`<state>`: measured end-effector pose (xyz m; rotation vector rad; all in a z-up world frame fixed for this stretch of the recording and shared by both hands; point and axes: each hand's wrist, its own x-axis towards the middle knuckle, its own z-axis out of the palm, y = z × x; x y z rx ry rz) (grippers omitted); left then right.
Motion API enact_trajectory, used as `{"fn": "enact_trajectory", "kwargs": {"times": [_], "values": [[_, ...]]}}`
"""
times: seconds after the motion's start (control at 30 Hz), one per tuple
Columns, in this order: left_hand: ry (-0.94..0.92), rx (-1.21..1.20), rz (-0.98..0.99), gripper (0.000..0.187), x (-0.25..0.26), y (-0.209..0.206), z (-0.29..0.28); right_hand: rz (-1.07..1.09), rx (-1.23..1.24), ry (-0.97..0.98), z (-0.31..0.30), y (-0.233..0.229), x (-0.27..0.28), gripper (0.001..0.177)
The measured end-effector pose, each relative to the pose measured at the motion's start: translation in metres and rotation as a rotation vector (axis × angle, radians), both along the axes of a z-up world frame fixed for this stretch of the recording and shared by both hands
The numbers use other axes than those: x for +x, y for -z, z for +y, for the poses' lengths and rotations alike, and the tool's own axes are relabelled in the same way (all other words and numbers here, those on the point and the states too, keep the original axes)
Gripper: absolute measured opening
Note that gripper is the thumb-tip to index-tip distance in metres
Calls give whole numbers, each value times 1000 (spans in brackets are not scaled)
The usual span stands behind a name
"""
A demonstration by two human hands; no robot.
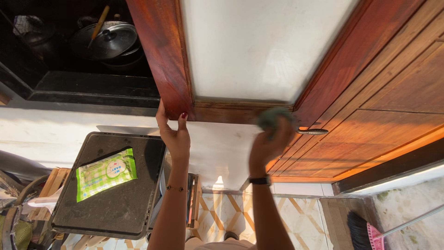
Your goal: The person wipes the wooden frame of a window with a cloth. They systematically clean the vertical and horizontal sections of the frame, moving from the lower parts to the upper parts and back down.
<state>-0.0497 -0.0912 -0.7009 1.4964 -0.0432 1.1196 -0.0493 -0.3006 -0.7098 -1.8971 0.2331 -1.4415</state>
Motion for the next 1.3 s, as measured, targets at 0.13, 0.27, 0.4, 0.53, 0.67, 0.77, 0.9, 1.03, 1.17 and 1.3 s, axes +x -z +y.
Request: {"fn": "enact_trajectory", "kwargs": {"times": [0.13,0.27,0.4,0.53,0.67,0.77,0.9,1.03,1.17,1.3], "values": [[-3,-6,17,63,1,3,0,-156,28,28,21,-25,3,32],[42,7,-44,62,5,0,8,-166,-281,-182,117,-25,11,31],[66,30,-45,63,0,-1,12,-137,-352,-357,141,-5,19,40],[64,7,-43,65,-2,1,13,-94,-472,-395,80,6,26,45],[106,-15,-75,65,3,3,17,-148,-375,-59,-21,-19,17,21],[74,-7,-87,66,8,7,15,-187,-296,103,-35,-30,16,10],[49,-6,-59,65,7,13,13,-280,-224,49,31,-29,18,15],[49,8,-67,64,8,14,12,-220,-345,-184,108,-23,1,31],[98,-36,-43,65,6,7,13,-181,-481,-248,118,-22,-4,41],[-30,76,67,77,1,-8,25,-159,-608,-167,48,-12,0,45]]}}
